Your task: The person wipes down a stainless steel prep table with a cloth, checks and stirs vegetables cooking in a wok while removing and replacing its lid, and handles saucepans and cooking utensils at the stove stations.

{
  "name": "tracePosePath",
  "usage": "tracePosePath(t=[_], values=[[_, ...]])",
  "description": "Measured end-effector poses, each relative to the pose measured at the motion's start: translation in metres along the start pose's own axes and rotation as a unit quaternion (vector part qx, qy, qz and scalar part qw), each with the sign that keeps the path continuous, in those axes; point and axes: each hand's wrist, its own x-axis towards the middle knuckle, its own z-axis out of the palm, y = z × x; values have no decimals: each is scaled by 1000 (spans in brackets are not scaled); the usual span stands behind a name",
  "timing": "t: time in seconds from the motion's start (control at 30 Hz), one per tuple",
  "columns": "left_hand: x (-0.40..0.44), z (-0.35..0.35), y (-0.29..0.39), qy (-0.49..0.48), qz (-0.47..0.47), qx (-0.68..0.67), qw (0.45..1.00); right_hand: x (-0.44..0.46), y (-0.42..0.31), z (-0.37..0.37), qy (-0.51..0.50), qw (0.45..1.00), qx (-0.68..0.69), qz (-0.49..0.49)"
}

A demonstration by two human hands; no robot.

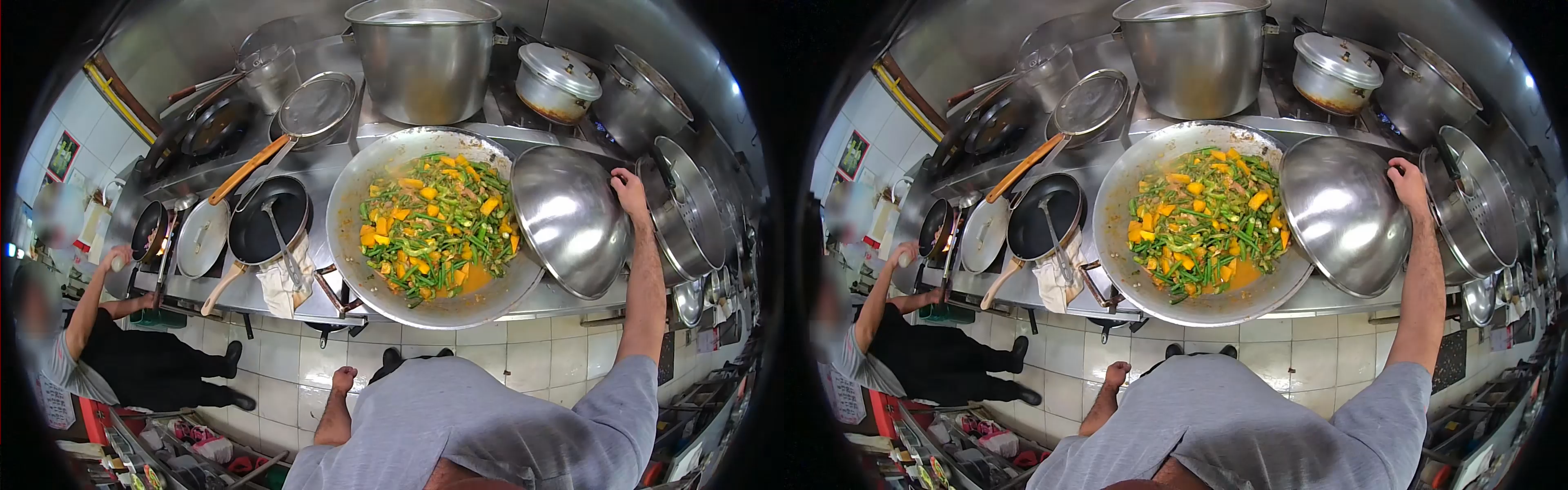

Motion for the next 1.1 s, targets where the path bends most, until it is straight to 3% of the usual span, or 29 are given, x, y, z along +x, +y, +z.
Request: tracePosePath(t=[0.23,0.33,0.5,0.63,0.7,0.73,0.77,0.83,0.9,0.93,0.97,1.03,1.07,1.1], values=[[-22,8,-6,-6,-23,-5,1000,-8,24,9,14,998,35,44],[-34,12,-7,-5,-27,1,1000,-17,22,5,12,995,-59,73],[-42,12,-4,28,16,51,998,-32,20,6,29,996,-60,54],[-33,1,-14,13,7,44,999,-31,32,6,-13,989,-127,73],[-26,-5,-11,17,22,71,997,-46,-22,1,78,958,-248,120],[-31,-10,-2,19,11,67,997,-41,-10,6,153,969,-195,-19],[-30,-13,1,27,9,60,998,-50,-69,2,126,990,16,59],[-26,-22,-2,0,8,86,996,-86,-170,21,138,967,213,-29],[-20,-31,-6,-1,14,84,996,-148,-311,43,92,966,218,-105],[-17,-36,-7,-11,22,87,996,-176,-356,69,35,947,280,-157],[-13,-44,-9,-22,32,90,995,-203,-395,93,-83,930,328,-144],[-8,-67,-13,-27,57,93,994,-241,-469,145,-181,883,324,-288],[-4,-79,-18,-9,74,102,992,-258,-494,173,-204,878,308,-304],[2,-93,-25,-7,76,102,992,-269,-516,202,-297,869,293,-266]])
